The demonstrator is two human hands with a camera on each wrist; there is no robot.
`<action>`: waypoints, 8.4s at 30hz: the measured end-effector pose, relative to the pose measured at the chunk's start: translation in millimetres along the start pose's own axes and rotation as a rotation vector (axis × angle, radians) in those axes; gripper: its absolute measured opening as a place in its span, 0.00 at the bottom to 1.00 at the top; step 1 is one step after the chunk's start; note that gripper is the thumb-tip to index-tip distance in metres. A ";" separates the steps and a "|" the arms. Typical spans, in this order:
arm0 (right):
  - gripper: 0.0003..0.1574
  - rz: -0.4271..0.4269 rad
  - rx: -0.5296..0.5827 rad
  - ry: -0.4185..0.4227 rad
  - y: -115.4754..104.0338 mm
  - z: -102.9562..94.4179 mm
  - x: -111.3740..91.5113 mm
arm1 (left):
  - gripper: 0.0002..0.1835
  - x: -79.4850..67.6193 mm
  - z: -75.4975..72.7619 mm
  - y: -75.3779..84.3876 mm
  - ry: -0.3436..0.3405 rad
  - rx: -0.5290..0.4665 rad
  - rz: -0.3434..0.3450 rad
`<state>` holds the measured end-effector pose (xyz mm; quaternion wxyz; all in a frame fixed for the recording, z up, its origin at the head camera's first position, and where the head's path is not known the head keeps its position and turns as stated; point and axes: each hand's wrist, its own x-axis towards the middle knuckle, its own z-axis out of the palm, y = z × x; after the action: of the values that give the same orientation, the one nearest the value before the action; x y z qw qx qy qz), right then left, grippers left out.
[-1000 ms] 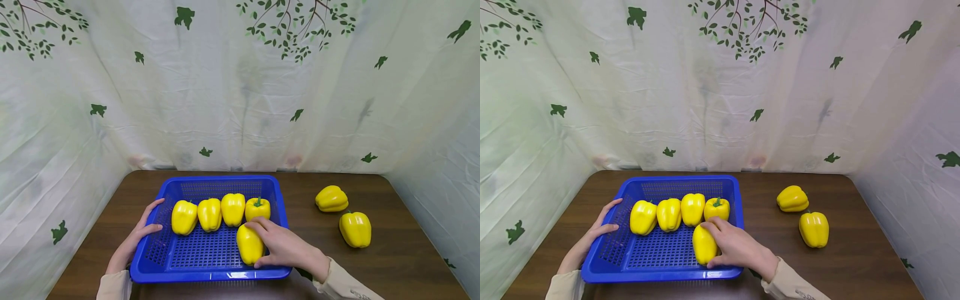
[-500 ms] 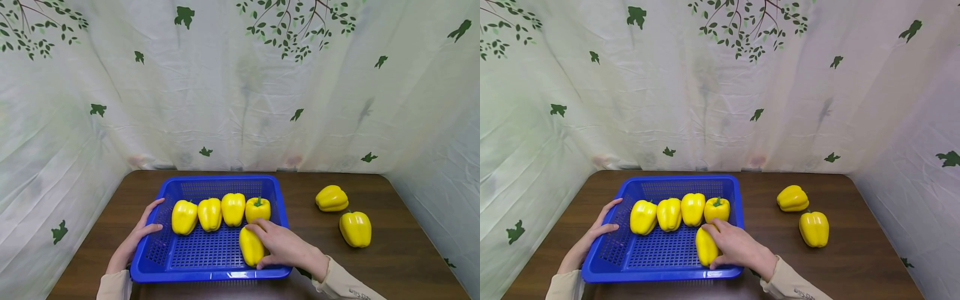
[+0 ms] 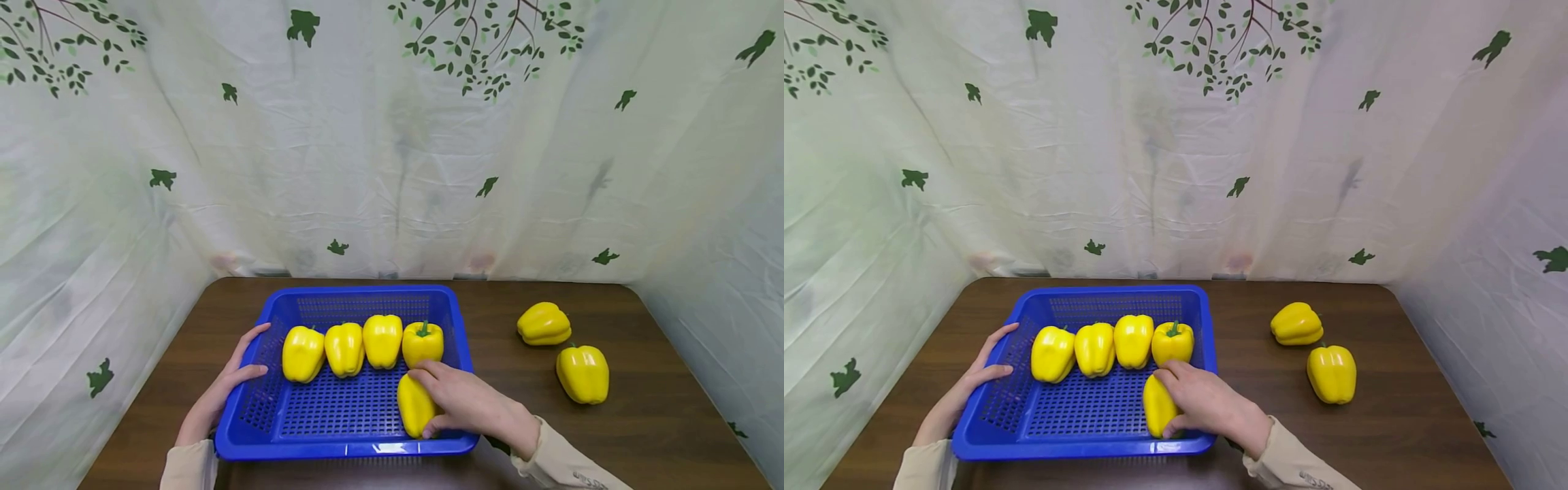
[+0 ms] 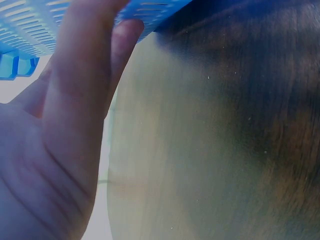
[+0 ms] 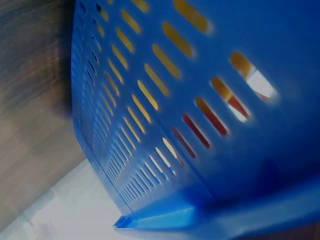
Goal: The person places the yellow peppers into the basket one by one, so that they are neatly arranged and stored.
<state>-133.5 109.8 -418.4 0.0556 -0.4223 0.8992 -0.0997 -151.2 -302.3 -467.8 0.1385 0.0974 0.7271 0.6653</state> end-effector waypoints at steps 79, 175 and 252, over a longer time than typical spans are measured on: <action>0.52 0.444 0.315 0.740 74.4 18.5 -166.6 | 0.35 -0.4 -0.5 2.3 -0.018 -0.029 -0.029; 0.60 0.266 0.286 0.714 77.5 -21.0 -134.8 | 0.36 0.0 0.9 2.9 0.022 -0.019 -0.063; 0.52 0.173 0.475 0.196 -32.2 -30.4 27.3 | 0.36 4.7 -0.3 -2.1 0.037 0.032 0.068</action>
<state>-132.3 72.7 -381.9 0.0742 -0.3074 0.8845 -0.3430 -155.6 -301.2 -470.2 0.1008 0.1122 0.7364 0.6595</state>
